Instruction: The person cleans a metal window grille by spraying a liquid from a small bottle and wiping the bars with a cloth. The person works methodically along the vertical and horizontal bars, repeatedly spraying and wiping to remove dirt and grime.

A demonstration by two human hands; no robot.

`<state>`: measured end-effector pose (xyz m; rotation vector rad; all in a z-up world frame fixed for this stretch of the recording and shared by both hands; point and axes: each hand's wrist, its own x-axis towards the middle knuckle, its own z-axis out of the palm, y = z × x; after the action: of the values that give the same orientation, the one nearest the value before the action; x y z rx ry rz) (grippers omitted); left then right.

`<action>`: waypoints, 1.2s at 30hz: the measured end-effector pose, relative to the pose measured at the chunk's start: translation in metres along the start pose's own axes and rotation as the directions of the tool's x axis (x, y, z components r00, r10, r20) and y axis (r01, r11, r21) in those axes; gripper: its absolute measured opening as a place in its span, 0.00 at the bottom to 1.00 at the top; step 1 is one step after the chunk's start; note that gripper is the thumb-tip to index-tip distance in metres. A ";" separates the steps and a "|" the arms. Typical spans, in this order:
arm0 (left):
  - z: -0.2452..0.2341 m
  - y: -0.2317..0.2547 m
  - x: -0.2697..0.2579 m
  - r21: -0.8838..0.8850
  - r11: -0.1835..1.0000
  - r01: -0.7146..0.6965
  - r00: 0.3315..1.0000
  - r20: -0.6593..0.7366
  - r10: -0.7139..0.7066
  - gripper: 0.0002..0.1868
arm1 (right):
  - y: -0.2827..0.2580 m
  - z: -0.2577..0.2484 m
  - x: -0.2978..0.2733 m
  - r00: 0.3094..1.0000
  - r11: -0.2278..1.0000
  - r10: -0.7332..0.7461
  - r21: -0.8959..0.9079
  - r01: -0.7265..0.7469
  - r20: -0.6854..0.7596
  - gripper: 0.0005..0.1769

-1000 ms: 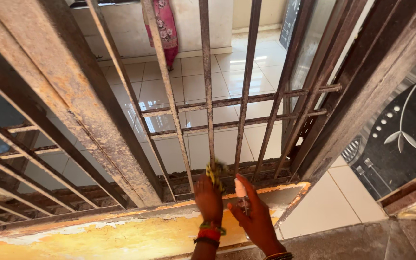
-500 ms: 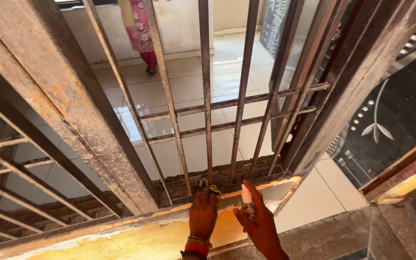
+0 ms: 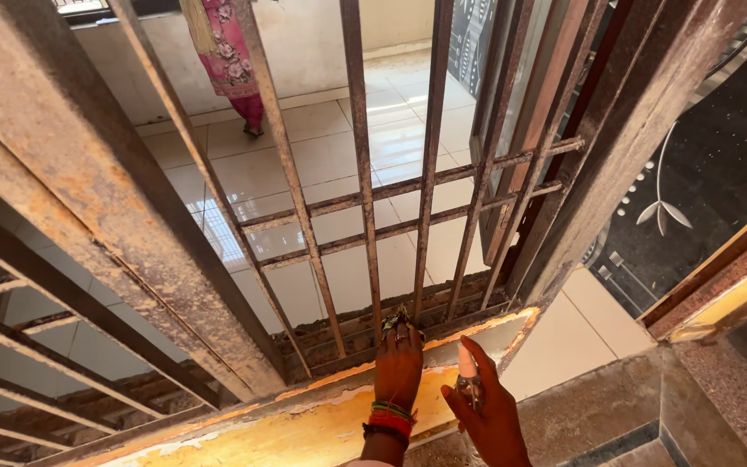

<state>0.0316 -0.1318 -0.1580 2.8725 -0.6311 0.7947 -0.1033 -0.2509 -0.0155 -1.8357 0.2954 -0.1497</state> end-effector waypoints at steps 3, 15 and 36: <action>0.000 -0.005 0.002 0.020 0.999 -0.040 0.999 -0.031 0.041 0.19 | 0.000 -0.001 0.010 0.998 0.999 0.051 0.011 -0.052 0.042 0.46; 0.007 0.011 0.001 -0.192 0.910 0.368 0.930 0.098 -0.355 0.16 | -0.006 -0.038 0.027 0.977 0.997 -0.071 0.017 0.069 0.203 0.43; -0.119 0.044 0.081 -0.217 0.948 0.231 0.785 -0.534 -0.314 0.12 | 0.005 -0.089 0.049 0.960 0.998 -0.050 -0.022 0.058 0.276 0.45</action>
<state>0.0204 -0.1776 -0.0152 2.3289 -0.1753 1.3942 -0.0797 -0.3487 0.0021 -1.8685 0.0526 0.0737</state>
